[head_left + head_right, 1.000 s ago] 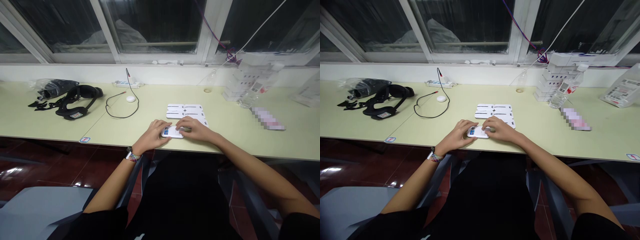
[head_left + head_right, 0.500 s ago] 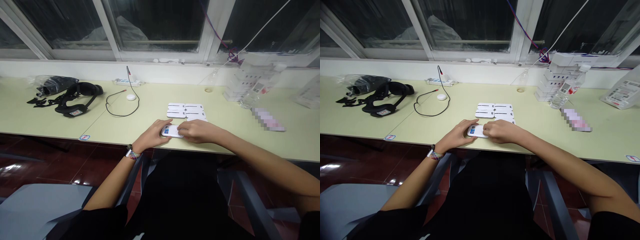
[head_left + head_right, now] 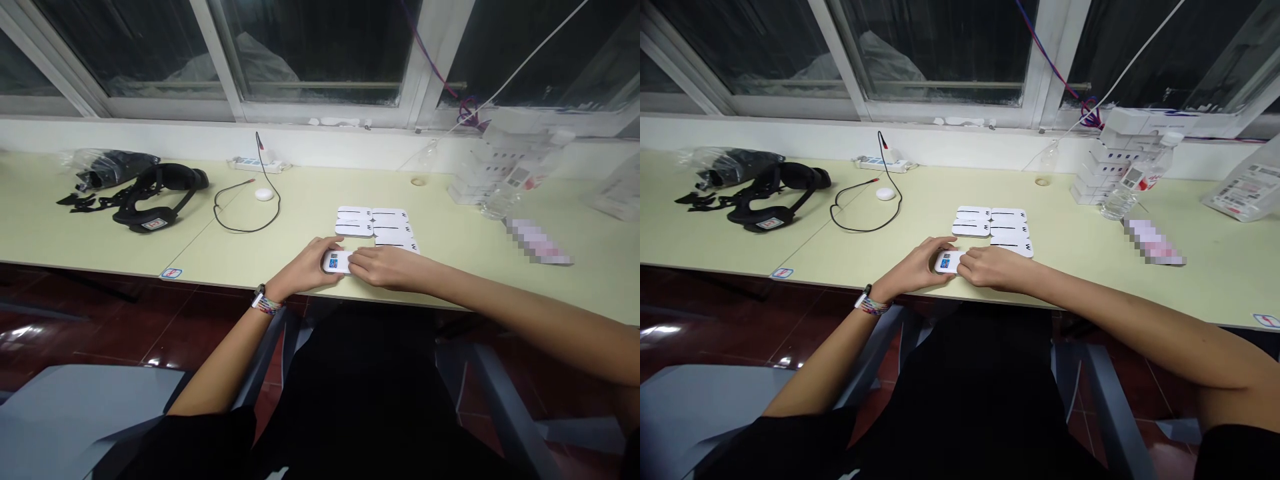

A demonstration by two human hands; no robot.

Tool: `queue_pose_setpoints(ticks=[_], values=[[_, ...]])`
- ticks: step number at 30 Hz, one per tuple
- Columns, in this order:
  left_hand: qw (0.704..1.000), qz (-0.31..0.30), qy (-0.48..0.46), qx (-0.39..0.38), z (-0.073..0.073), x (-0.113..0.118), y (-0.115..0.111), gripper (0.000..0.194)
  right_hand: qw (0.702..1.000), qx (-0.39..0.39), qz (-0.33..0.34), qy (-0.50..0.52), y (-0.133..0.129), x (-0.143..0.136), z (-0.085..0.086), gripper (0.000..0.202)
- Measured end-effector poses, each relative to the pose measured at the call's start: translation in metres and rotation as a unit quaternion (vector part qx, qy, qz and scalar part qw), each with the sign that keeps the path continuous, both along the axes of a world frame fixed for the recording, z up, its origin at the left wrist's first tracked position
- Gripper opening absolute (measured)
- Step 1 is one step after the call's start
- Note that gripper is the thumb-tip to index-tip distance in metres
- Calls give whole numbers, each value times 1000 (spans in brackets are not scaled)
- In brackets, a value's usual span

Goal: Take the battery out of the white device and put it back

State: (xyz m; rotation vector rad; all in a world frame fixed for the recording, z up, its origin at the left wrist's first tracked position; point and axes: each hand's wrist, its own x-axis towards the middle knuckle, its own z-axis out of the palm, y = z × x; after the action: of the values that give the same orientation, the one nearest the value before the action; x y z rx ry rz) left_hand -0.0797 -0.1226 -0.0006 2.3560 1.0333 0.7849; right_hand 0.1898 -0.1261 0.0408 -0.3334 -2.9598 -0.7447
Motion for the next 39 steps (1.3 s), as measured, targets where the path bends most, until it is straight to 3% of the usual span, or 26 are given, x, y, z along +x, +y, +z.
queue_pose_setpoints(ticks=[14, 19, 24, 27, 31, 34, 37, 39], values=[[1000, 8, -8, -18, -3, 0, 2, 85, 994, -95, -24, 51, 3, 4, -10, 26], [999, -11, -19, -29, 1, 1, -1, 86, 951, -230, -142, 152, 3, 6, -10, 41], [999, -16, -27, -33, 4, 2, -3, 85, 907, -322, -176, 206, 8, 1, -6, 45], [999, -14, -32, -38, 5, 1, -2, 85, 917, -295, -161, 215, 9, -2, -9, 41], [998, -17, -45, -29, 4, 1, -2, 85, 958, -179, -115, 194, 11, -3, -14, 11], [998, -21, -53, -14, 3, 2, -2, 83, 975, -101, -97, 175, 18, 3, -16, 22], [998, -18, -53, -21, 0, 0, -1, 88, 970, -56, -108, 209, 30, 18, -14, 30], [998, -18, -55, -29, -2, -1, 0, 93, 943, -47, -163, 285, 38, 32, -12, 28]])
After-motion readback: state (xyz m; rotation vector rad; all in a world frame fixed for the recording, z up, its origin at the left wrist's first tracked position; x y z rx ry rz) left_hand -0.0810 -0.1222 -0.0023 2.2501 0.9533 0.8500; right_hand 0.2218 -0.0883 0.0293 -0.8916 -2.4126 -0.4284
